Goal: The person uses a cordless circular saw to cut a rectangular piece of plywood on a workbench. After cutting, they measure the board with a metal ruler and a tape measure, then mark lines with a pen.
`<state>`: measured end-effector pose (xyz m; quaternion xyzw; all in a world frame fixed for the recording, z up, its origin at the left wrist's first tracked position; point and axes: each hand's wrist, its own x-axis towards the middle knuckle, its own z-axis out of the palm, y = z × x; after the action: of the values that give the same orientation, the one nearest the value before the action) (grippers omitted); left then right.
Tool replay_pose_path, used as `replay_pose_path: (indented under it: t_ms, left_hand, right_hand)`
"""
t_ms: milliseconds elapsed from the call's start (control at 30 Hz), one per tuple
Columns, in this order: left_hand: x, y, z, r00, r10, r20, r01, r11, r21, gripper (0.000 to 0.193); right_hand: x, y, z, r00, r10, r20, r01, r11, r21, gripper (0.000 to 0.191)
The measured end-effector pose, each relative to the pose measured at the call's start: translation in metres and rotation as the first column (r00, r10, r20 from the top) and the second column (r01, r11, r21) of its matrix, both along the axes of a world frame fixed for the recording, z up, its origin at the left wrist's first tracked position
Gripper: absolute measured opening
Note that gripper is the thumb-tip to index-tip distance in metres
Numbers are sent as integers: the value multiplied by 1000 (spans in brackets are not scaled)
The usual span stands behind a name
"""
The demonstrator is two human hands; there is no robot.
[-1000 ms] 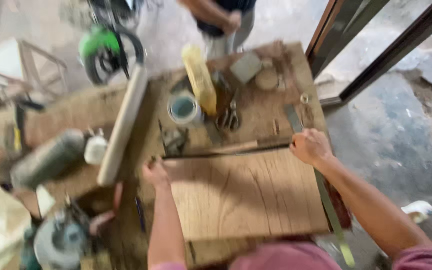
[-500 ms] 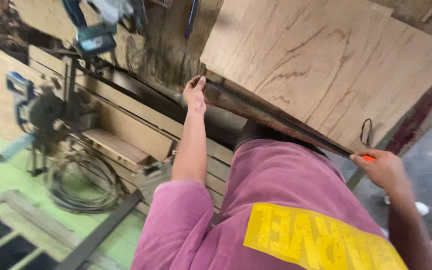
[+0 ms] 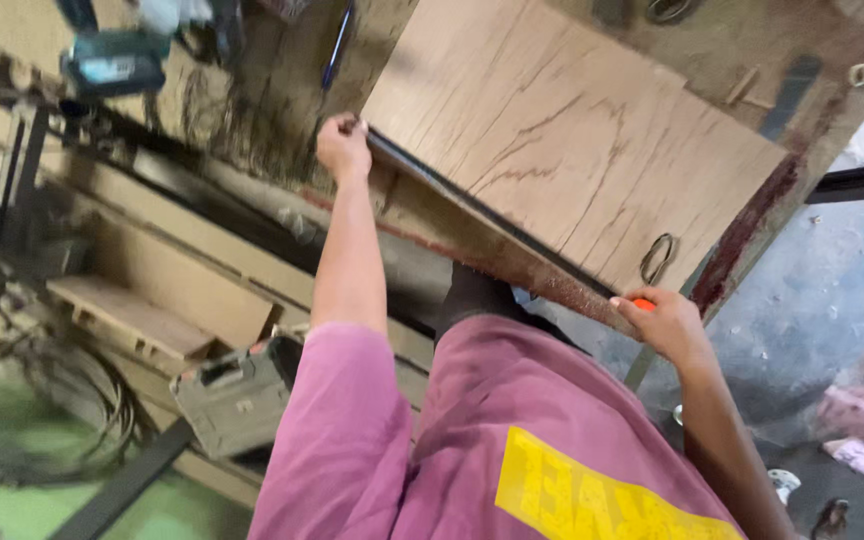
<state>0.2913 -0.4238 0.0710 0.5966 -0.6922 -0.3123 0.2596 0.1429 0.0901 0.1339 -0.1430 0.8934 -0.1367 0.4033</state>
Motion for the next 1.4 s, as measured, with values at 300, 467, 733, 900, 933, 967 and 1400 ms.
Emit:
replay_pose_path:
  t_ms: [300,467,733,900,933,967,1400]
  left_hand:
    - [36,-1,-22,983,-174,58,164,974,156,28]
    - [63,-3,-37,980,-197,-24,198,953,228,27]
    - [82,15,-33,843,-254,474,245,966,82,39]
    - [78,69,-37,645,-268,715,441,895,-63,53]
    - [77,81,-42,651,-340,679,499,866,-45,54]
    - [75,93,-44,650,-409,641,555,831,-32,55]
    - [54,222,5,579,-582,571,739,671,-66,84]
  right_hand:
    - [17,84,3,983,-186,1,185,980,75,38]
    - [46,125,-11,993,-97,-70,98,995,7,35]
    - [70,113,-7,991,-125,-50,133,966,221,34]
    - [68,99,8,985,-151,-83,167,952,255,31]
    - [67,95,4,985,-149,-91,168,950,264,31]
    - [67,95,2,984,-147,-98,169,947,272,31]
    - [43,72,14,975,-102,-195,150,957,249,39]
